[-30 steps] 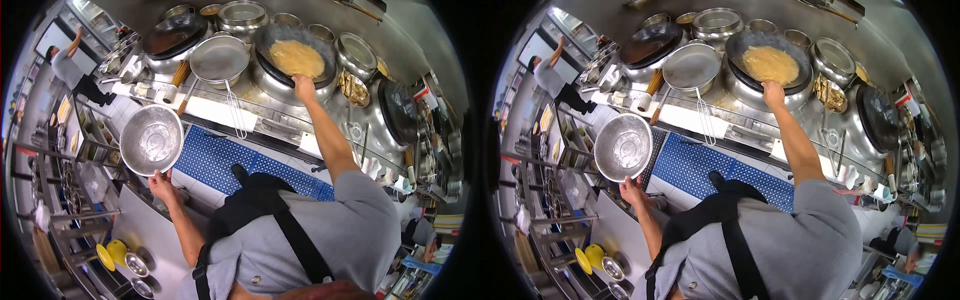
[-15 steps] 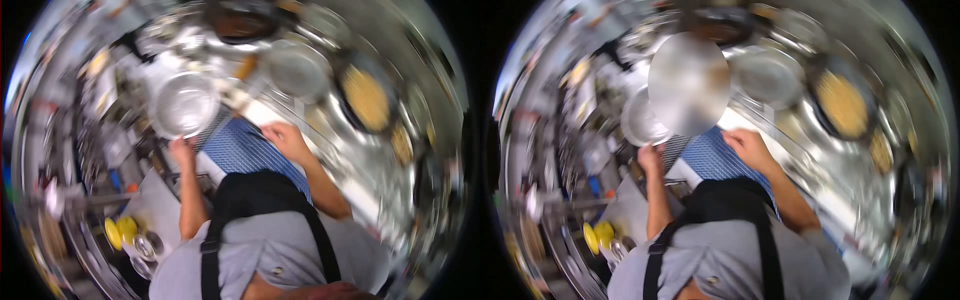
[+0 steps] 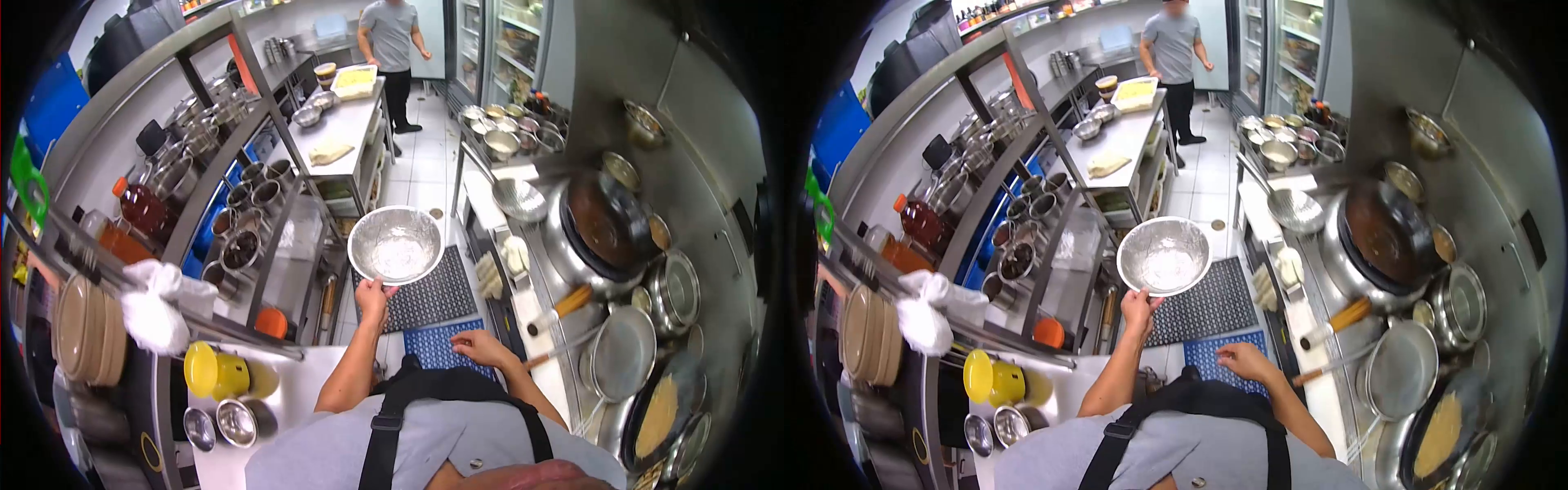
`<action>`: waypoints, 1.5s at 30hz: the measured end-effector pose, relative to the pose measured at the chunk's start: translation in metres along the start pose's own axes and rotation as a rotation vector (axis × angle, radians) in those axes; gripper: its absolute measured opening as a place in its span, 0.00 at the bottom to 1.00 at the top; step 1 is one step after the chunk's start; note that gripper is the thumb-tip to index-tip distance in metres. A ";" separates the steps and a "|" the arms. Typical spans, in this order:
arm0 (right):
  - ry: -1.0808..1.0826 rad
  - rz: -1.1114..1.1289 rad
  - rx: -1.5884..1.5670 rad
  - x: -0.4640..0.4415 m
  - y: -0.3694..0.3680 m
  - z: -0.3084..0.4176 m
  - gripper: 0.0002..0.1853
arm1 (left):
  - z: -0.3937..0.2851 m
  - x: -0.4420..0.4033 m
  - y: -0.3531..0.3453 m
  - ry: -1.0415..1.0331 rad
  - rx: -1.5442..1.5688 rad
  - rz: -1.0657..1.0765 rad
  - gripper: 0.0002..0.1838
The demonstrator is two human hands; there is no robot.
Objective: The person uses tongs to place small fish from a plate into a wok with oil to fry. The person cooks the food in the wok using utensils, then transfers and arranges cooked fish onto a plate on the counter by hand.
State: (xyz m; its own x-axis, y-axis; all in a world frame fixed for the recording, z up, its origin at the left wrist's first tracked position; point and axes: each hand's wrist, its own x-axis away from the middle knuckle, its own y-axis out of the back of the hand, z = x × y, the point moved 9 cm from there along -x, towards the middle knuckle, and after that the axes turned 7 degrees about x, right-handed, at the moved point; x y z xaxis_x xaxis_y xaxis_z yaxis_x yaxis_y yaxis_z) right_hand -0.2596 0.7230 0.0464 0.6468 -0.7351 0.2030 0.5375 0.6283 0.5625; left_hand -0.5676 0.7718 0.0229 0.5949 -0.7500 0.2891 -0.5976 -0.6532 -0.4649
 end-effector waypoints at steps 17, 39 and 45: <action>0.003 0.052 -0.068 -0.267 0.099 -0.076 0.17 | -0.429 -0.385 -0.414 -0.540 0.301 0.357 0.07; 0.151 0.364 0.065 -0.733 0.293 0.023 0.21 | -0.151 -0.667 -0.343 -0.052 0.187 0.075 0.10; 0.047 0.248 -0.046 -0.836 0.359 0.013 0.20 | -0.216 -0.778 -0.402 -0.192 0.253 0.074 0.11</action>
State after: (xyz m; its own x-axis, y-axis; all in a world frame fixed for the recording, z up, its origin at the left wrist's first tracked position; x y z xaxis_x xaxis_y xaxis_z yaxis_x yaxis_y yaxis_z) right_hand -0.6144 1.5597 0.0888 0.7859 -0.5449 0.2923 0.3825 0.7998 0.4627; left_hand -0.9067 1.5957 0.1658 0.6598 -0.7455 0.0948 -0.5047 -0.5331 -0.6790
